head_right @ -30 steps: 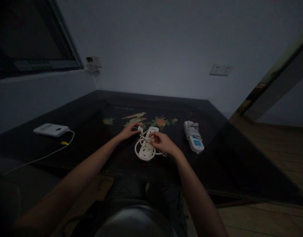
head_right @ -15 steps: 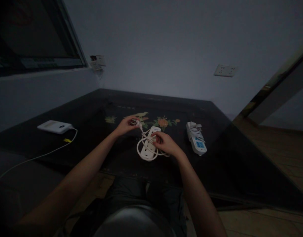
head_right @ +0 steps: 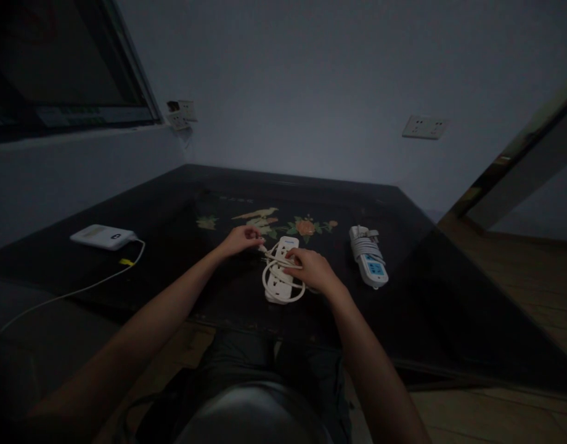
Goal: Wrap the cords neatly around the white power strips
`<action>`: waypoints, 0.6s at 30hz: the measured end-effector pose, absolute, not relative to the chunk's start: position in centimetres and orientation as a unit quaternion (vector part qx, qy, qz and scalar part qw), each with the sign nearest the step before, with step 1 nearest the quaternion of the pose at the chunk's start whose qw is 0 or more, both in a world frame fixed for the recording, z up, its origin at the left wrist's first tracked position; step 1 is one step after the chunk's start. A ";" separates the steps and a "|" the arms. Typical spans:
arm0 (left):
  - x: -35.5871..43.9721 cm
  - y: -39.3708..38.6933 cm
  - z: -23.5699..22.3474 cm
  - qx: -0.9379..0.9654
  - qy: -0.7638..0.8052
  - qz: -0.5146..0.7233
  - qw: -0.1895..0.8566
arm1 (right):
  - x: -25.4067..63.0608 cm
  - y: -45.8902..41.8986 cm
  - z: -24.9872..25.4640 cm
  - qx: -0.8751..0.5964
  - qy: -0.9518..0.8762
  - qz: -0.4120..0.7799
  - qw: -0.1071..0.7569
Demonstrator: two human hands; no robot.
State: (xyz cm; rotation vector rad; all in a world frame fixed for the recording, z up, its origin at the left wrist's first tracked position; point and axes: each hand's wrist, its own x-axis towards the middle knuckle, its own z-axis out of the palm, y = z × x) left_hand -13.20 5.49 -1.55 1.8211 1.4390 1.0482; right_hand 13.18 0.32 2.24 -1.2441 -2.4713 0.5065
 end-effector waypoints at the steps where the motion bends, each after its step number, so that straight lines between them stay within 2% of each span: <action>1: -13.0 5.4 -1.5 0.682 0.541 0.389 0.301 | 13.2 0.2 2.4 -0.442 -0.868 0.163 0.155; 10: -10.7 4.0 -0.9 0.661 0.549 0.381 0.342 | 12.5 -0.8 3.0 -0.434 -0.880 0.120 0.151; 14: -10.4 4.0 -0.7 0.661 0.540 0.406 0.326 | 13.2 -0.2 3.3 -0.391 -0.873 0.226 0.182; 18: -10.8 4.4 -1.2 0.657 0.508 0.405 0.382 | 14.6 0.8 2.8 -0.391 -0.832 0.346 0.187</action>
